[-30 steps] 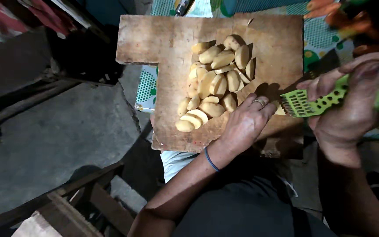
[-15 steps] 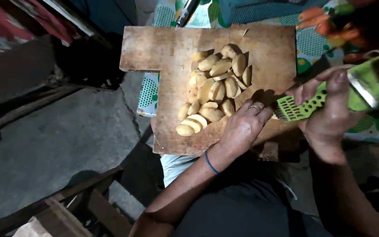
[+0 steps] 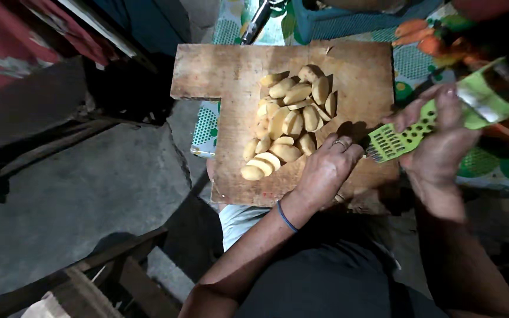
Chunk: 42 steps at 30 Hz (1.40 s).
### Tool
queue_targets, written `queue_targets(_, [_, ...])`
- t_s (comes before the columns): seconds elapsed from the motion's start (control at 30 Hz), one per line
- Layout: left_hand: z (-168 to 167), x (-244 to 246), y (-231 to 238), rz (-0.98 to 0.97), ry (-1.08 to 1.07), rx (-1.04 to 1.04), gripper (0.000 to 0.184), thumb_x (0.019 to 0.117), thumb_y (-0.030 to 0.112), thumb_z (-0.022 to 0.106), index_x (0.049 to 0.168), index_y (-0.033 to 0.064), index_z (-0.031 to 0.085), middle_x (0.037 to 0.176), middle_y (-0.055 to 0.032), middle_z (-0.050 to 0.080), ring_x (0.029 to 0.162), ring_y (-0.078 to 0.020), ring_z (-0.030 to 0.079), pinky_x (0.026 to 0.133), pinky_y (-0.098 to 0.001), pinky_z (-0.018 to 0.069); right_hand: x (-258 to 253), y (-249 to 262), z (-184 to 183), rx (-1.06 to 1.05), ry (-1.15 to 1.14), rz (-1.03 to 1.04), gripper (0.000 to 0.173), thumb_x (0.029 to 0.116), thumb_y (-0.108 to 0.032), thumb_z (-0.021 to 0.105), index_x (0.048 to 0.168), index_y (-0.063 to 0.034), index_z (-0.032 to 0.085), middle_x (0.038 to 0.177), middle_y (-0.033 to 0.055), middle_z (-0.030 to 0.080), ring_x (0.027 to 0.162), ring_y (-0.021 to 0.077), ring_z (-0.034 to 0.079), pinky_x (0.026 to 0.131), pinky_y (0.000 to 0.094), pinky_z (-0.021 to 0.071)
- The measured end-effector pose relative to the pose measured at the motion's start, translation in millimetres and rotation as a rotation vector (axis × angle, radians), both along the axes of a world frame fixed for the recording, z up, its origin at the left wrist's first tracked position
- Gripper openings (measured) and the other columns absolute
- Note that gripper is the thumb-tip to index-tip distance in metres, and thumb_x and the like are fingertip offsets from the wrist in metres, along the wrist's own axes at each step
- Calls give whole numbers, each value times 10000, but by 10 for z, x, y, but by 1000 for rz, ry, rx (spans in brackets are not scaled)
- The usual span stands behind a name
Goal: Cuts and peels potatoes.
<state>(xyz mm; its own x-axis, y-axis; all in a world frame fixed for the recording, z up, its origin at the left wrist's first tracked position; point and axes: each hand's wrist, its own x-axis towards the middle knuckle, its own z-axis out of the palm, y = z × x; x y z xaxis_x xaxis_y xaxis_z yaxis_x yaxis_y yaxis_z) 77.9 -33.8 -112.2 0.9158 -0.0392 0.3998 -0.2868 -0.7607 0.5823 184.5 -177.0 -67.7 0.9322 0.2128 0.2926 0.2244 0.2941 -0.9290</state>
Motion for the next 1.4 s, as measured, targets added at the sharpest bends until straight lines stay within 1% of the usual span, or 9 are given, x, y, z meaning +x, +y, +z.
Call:
queue_targets(0.1, [116, -39, 74, -34, 68, -39, 113, 957, 56, 667, 1024, 61, 757, 1047, -116, 716, 1066, -266, 674, 905, -363, 571, -32, -4, 134, 49, -14, -42, 380, 1108, -245, 212, 991, -176, 567, 629, -84, 562, 592, 111, 629, 753, 405, 627])
queue_targets(0.2, [442, -41, 280, 104, 66, -30, 179, 948, 57, 668, 1090, 96, 770, 1049, -100, 722, 1056, -252, 680, 890, -385, 575, -250, 156, 86, 112, 78, 25, 331, 1104, -238, 304, 986, -176, 607, 621, -83, 586, 581, 110, 644, 739, 411, 642])
queue_targets(0.33, [752, 227, 601, 373, 151, 234, 304, 940, 212, 712, 1208, 69, 704, 1210, -165, 673, 1205, -405, 561, 910, -553, 481, -125, 136, -111, 84, 208, 58, 330, 1102, -269, 330, 962, -148, 603, 614, -53, 563, 582, 139, 640, 757, 451, 640])
queue_targets(0.43, [714, 564, 680, 453, 299, 414, 285, 806, 196, 791, 1046, 50, 743, 1208, -160, 666, 1247, -406, 520, 926, -586, 421, 302, -69, -145, 74, 106, 11, 304, 1093, -251, 313, 966, -166, 575, 625, -64, 565, 578, 135, 641, 726, 444, 638])
queue_targets(0.5, [675, 686, 658, 446, 291, 486, 155, 838, 201, 748, 943, 88, 759, 1142, -132, 675, 1218, -374, 534, 925, -569, 394, 505, -218, -106, 35, 64, -70, 284, 1100, -254, 318, 960, -169, 550, 647, -59, 559, 608, 141, 646, 750, 447, 630])
queue_targets(0.6, [719, 744, 566, 449, 259, 407, 182, 854, 161, 747, 1019, 84, 758, 1110, -140, 702, 1197, -378, 567, 948, -575, 400, 487, -304, 68, 13, 44, -173, 267, 1103, -236, 338, 901, -176, 502, 664, -48, 548, 619, 130, 633, 742, 404, 626])
queue_targets(0.8, [659, 412, 286, 213, -21, 263, 212, 890, 86, 724, 1102, 81, 727, 1109, -160, 691, 1141, -397, 590, 925, -549, 475, 433, -187, 75, -13, -87, -124, 201, 1082, -225, 398, 997, -167, 571, 665, -66, 586, 596, 133, 647, 721, 404, 637])
queue_targets(1.0, [129, 152, 2, -121, 2, 154, 158, 968, 182, 693, 1047, 63, 760, 1041, -147, 692, 1019, -295, 685, 853, -390, 592, 109, -175, 215, -6, -200, -21, 221, 1099, -242, 377, 1052, -148, 571, 678, -61, 612, 611, 142, 676, 735, 408, 652])
queue_targets(1.4, [28, 49, 69, -107, -13, 56, 121, 967, 69, 655, 1006, 65, 770, 1032, -115, 719, 1049, -279, 668, 901, -361, 562, -107, 22, -18, -179, -313, 72, 141, 1030, -325, 600, 1037, -184, 601, 757, -111, 626, 650, 70, 650, 725, 327, 620])
